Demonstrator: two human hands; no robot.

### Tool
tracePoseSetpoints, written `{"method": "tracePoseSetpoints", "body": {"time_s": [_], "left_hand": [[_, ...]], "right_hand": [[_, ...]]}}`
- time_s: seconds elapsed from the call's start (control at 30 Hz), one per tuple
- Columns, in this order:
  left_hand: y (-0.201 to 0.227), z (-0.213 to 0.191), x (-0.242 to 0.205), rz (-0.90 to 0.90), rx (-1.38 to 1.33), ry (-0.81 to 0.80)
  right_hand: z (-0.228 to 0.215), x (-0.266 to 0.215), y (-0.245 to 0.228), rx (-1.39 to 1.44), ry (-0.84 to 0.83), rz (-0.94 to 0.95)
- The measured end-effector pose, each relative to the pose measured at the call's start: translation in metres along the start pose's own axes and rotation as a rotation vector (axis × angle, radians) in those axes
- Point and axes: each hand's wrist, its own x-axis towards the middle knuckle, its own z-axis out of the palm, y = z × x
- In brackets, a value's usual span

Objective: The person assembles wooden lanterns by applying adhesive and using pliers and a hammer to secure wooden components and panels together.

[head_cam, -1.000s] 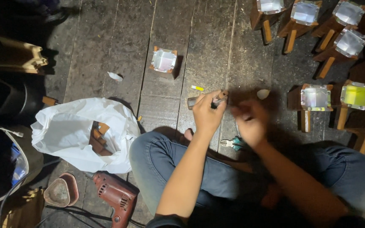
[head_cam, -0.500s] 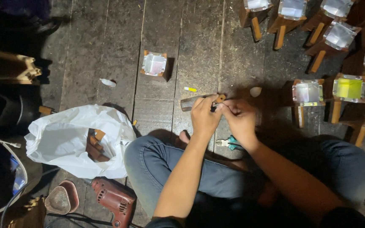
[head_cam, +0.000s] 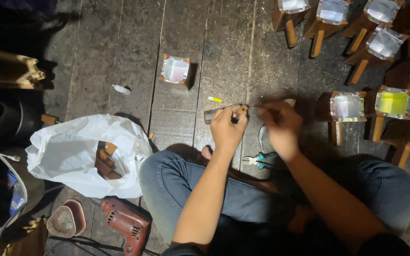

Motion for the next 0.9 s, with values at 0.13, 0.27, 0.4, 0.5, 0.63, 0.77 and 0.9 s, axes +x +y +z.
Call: {"method": "tracePoseSetpoints", "body": {"time_s": [0.13, 0.27, 0.4, 0.5, 0.63, 0.77, 0.9], "left_hand": [[0.001, -0.003, -0.001, -0.127, -0.007, -0.077], [0.005, -0.009, 0.003, -0.208, 0.029, -0.125], [-0.005, -0.003, -0.004, -0.242, 0.065, -0.158], [-0.007, -0.005, -0.002, -0.235, 0.063, -0.155], [-0.005, -0.005, -0.002, -0.249, 0.064, -0.167], [-0.009, -0.001, -0.004, -0.243, 0.06, -0.171], [-0.006, -0.004, -0.001, -0.215, 0.063, -0.169]], "right_hand": [[0.005, 0.007, -0.008, 0.064, -0.102, 0.053], [0.019, 0.012, -0.002, -0.009, -0.15, 0.041], [0.024, 0.017, 0.007, -0.102, -0.206, -0.063], [0.019, 0.021, 0.0, -0.095, -0.214, -0.153], [0.019, 0.022, 0.001, -0.092, -0.216, -0.226], [0.018, 0.023, 0.001, -0.115, -0.237, -0.283], [0.012, 0.026, 0.003, -0.348, -0.338, -0.337]]}}
